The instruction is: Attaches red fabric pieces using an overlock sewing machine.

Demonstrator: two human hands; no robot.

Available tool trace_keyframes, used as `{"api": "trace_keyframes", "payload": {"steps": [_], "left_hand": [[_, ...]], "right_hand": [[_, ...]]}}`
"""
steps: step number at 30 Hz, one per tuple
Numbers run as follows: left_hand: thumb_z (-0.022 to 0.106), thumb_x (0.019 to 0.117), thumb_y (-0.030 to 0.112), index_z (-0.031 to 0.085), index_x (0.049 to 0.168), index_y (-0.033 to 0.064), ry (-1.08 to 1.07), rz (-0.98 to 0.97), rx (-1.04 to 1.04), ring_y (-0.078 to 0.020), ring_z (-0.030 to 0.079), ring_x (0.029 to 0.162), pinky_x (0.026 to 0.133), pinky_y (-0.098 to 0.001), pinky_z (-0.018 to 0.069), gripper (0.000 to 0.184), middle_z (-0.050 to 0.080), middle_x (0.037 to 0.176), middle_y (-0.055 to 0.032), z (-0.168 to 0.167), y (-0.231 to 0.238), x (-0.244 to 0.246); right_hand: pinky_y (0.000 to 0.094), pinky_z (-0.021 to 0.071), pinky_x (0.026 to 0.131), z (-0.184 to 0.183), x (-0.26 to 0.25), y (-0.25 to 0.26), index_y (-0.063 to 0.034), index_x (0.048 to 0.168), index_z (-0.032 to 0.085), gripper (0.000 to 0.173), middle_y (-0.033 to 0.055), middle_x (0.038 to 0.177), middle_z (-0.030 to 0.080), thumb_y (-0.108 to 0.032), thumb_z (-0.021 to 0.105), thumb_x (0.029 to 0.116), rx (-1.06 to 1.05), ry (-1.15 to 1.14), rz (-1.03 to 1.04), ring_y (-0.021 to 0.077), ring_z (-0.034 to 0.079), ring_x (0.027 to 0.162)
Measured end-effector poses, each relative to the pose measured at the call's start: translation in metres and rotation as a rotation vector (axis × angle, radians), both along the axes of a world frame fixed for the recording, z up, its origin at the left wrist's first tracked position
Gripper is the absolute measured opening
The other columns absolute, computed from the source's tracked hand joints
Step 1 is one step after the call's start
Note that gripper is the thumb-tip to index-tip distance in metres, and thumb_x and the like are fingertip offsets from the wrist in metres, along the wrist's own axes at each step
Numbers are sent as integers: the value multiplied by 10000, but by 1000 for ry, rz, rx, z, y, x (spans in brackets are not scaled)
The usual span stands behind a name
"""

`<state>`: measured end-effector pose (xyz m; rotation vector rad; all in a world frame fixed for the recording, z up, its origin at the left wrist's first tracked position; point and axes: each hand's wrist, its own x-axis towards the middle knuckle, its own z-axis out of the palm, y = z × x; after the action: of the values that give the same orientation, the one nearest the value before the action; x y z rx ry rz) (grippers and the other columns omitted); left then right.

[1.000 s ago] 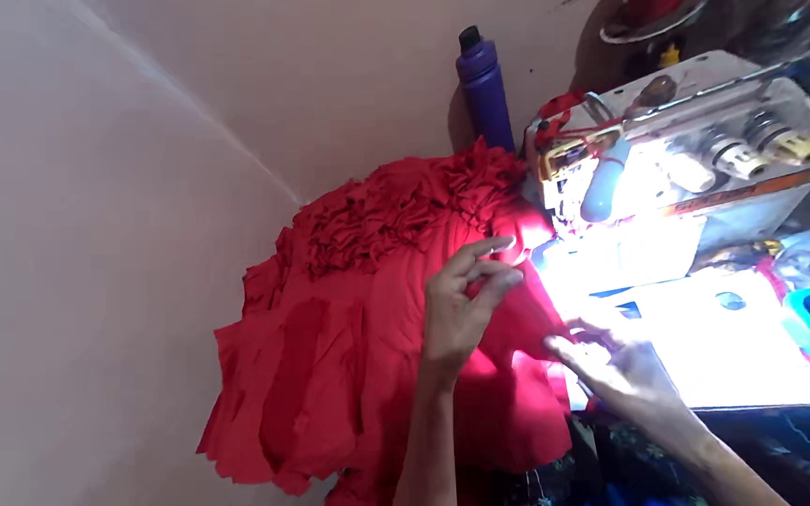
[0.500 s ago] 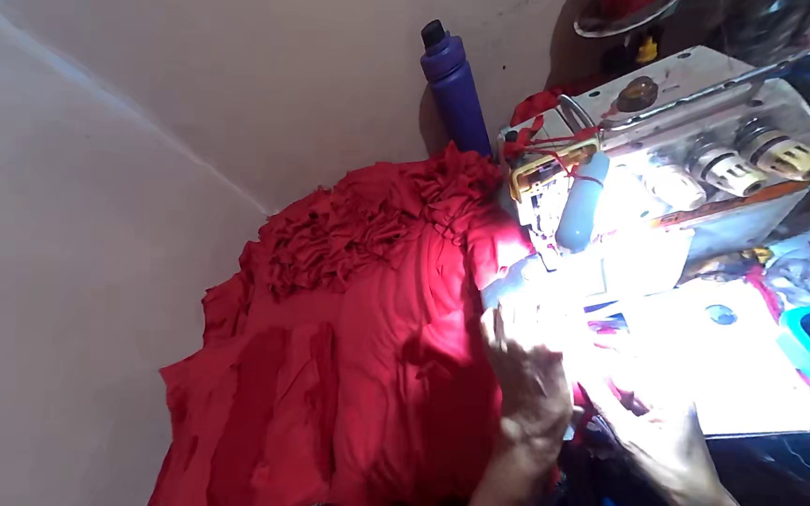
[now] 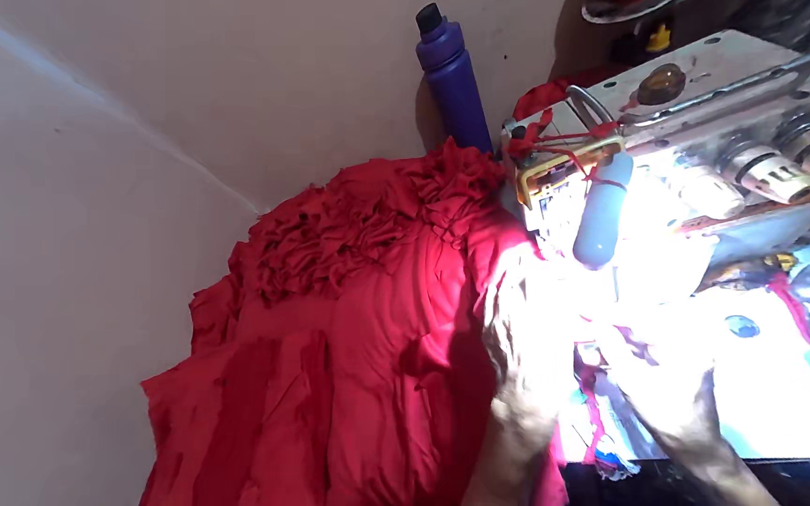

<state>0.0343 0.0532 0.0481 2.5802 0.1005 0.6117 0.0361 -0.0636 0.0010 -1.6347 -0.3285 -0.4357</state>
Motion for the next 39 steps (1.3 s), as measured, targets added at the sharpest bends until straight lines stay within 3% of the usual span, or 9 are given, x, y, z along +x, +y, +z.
{"api": "trace_keyframes", "payload": {"steps": [2,6,9,13,16,22,26,33,39], "left_hand": [[728,917,235,643,1328,49,97,-37,-36,-340,586,1252,1062,-557,424,459,650,1312,-180,10,14,11],[653,1005,283,588,1286,94,196,19,15,-376,673,967,771,-561,534,344,682,1062,-191,23,37,41],[499,1070,260,528,1418,10,278,0,42,-392,627,1190,992,-589,469,429,657,1265,-231,28,58,93],[438,1089,140,502,1428,-30,159,-261,-482,-250,547,1305,1101,-426,425,385,566,1415,-210,17,103,113],[416,1079,72,565,1303,-111,-39,-263,-818,-196,602,1204,1055,-336,470,325,619,1302,-217,9,116,78],[444,1071,100,587,1269,-30,-149,-127,-656,-136,680,1032,921,-325,563,277,677,1196,-119,-11,112,-102],[484,1014,48,669,1118,-22,-188,120,-819,-124,701,972,913,-332,580,223,727,1038,-47,-53,114,-193],[504,986,9,684,1046,-39,-195,241,-938,-80,707,963,911,-275,581,196,744,999,-21,-99,85,-270],[539,973,-11,697,1031,-53,-216,156,-955,-60,705,956,906,-238,573,174,747,989,-28,-104,73,-269]], "right_hand": [[115,523,660,-1,8,-1,13,1013,759,231,25,789,721,-157,611,960,-125,-34,-53,-59,631,687],[111,540,643,-5,-2,-4,48,1057,734,266,15,774,701,-153,578,978,-118,-26,14,-55,630,664],[112,554,713,-9,-28,-5,11,1021,754,235,37,858,744,-155,590,994,-144,-108,92,-35,671,747],[177,517,697,-27,-80,-8,-68,1000,767,260,62,792,728,-203,547,1028,-322,-325,264,63,662,726],[255,506,688,-45,-112,-8,-111,986,748,240,50,823,715,-231,545,1035,-435,-437,429,164,652,766],[340,458,791,-75,-128,15,-142,1066,686,193,76,964,678,-165,495,1062,-705,-832,349,243,611,870],[340,405,781,-88,-125,32,-131,1115,662,216,67,967,652,-75,465,1046,-794,-957,219,232,566,852],[342,487,809,-73,-133,25,-131,967,772,203,85,883,714,-183,583,1022,-539,-524,456,243,645,885],[172,421,856,-50,-124,19,-126,834,766,144,-12,860,691,-261,746,879,-297,-97,728,27,592,942]]}}
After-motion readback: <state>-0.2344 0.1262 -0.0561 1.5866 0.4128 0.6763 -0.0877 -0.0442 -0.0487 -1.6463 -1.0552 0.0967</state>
